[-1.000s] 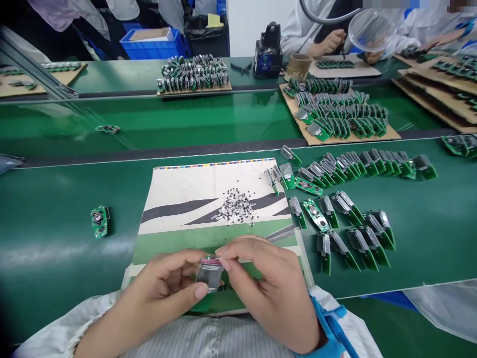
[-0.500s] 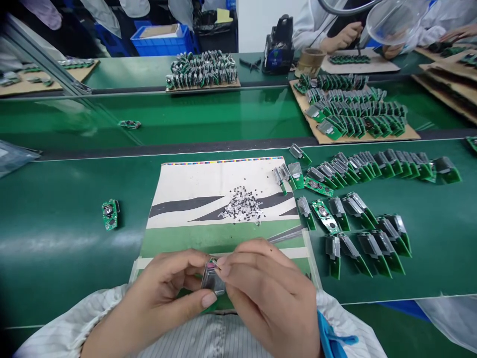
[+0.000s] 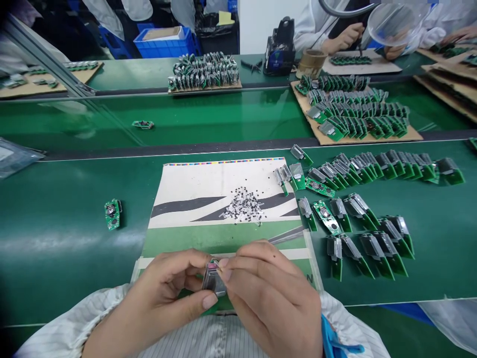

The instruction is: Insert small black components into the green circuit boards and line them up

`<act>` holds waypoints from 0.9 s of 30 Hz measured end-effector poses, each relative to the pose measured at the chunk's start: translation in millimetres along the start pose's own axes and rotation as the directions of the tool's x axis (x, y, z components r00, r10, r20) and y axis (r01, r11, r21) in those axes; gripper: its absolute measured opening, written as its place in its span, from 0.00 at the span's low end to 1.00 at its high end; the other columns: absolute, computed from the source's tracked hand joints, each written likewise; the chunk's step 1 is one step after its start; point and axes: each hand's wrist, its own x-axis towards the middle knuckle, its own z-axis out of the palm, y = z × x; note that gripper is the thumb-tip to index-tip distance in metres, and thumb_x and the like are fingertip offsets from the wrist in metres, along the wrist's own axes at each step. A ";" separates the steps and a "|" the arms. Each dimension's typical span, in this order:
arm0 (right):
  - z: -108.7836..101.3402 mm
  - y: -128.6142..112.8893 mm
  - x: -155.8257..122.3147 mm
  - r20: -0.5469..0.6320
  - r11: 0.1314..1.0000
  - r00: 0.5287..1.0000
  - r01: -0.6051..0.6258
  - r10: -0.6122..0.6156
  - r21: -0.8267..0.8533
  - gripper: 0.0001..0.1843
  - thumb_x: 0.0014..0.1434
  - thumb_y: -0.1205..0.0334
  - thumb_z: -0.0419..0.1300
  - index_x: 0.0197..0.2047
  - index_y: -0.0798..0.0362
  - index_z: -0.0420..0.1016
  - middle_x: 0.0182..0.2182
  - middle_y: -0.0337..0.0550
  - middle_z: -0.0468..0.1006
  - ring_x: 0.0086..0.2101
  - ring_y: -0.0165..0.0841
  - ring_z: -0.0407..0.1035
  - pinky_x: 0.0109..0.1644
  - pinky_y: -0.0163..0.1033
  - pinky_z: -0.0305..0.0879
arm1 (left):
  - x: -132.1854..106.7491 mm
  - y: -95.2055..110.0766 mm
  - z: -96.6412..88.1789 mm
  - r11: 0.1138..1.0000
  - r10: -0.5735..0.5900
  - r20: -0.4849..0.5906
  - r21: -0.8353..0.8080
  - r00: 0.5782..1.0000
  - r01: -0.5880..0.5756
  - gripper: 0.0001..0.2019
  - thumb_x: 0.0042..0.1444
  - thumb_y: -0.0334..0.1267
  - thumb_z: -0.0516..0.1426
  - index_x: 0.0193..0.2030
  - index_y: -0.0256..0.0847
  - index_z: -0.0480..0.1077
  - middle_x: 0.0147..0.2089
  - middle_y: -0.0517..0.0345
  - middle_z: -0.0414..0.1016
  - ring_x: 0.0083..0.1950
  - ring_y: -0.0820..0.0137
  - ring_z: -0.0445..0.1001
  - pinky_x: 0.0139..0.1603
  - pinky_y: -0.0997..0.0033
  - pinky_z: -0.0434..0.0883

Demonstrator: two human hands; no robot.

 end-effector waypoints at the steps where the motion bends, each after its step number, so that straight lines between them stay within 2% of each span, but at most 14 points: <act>1: 0.5 0.1 0.4 -0.001 1.000 1.000 0.000 0.000 -0.002 0.11 0.61 0.79 0.59 0.44 0.55 0.73 0.32 0.44 0.83 0.37 0.29 0.76 0.42 0.30 0.75 | 0.2 0.6 0.1 1.000 0.001 -0.004 0.001 1.000 -0.001 0.07 0.57 0.38 0.61 0.37 0.38 0.68 0.30 0.61 0.65 0.26 0.76 0.62 0.25 0.78 0.64; 4: 2.2 0.9 1.2 -0.006 1.000 1.000 -0.003 0.002 -0.015 0.10 0.62 0.78 0.59 0.43 0.55 0.73 0.33 0.44 0.83 0.38 0.29 0.77 0.43 0.30 0.74 | 0.7 2.7 0.4 1.000 0.017 -0.021 0.012 1.000 -0.017 0.06 0.56 0.36 0.61 0.36 0.38 0.68 0.29 0.62 0.65 0.27 0.77 0.63 0.25 0.80 0.65; 8: 3.4 2.5 -1.0 -0.001 1.000 1.000 0.009 -0.009 -0.025 0.09 0.63 0.77 0.58 0.42 0.55 0.73 0.32 0.43 0.83 0.37 0.29 0.76 0.42 0.31 0.74 | 1.0 4.6 0.5 0.999 0.030 -0.033 0.030 0.999 -0.029 0.04 0.56 0.34 0.61 0.37 0.39 0.70 0.31 0.61 0.69 0.29 0.76 0.68 0.28 0.82 0.68; 13: 1.4 4.6 -5.3 0.017 0.999 1.000 0.005 -0.004 -0.048 0.07 0.64 0.75 0.58 0.41 0.55 0.73 0.32 0.43 0.83 0.38 0.28 0.76 0.44 0.30 0.74 | 0.9 4.0 0.4 0.999 0.022 -0.032 0.025 0.999 -0.022 0.05 0.56 0.34 0.61 0.37 0.38 0.70 0.31 0.61 0.68 0.28 0.77 0.67 0.27 0.82 0.68; 17: 2.6 3.9 -3.6 -0.005 0.999 1.000 -0.005 0.005 -0.038 0.10 0.62 0.77 0.58 0.42 0.54 0.73 0.32 0.42 0.83 0.37 0.29 0.77 0.42 0.31 0.75 | 0.1 1.7 0.3 0.998 0.022 -0.032 0.054 0.999 -0.021 0.05 0.56 0.35 0.61 0.37 0.38 0.70 0.30 0.61 0.68 0.28 0.76 0.67 0.27 0.81 0.69; 23: 8.6 4.4 -0.5 -0.023 0.988 0.996 -0.085 0.089 0.129 0.20 0.54 0.83 0.57 0.45 0.51 0.71 0.32 0.42 0.82 0.33 0.32 0.77 0.34 0.35 0.77 | 0.0 4.3 -0.5 0.994 0.029 -0.016 0.103 0.999 -0.028 0.06 0.58 0.36 0.60 0.39 0.36 0.73 0.34 0.54 0.75 0.34 0.69 0.76 0.33 0.73 0.77; 27: 12.9 5.2 -4.2 -0.047 0.967 0.987 -0.141 0.154 0.213 0.22 0.54 0.85 0.56 0.44 0.49 0.71 0.32 0.41 0.81 0.33 0.32 0.75 0.34 0.37 0.77 | 0.6 6.6 -0.4 0.987 0.068 -0.029 0.149 0.997 -0.063 0.05 0.57 0.33 0.61 0.40 0.37 0.75 0.36 0.55 0.78 0.35 0.70 0.78 0.36 0.76 0.79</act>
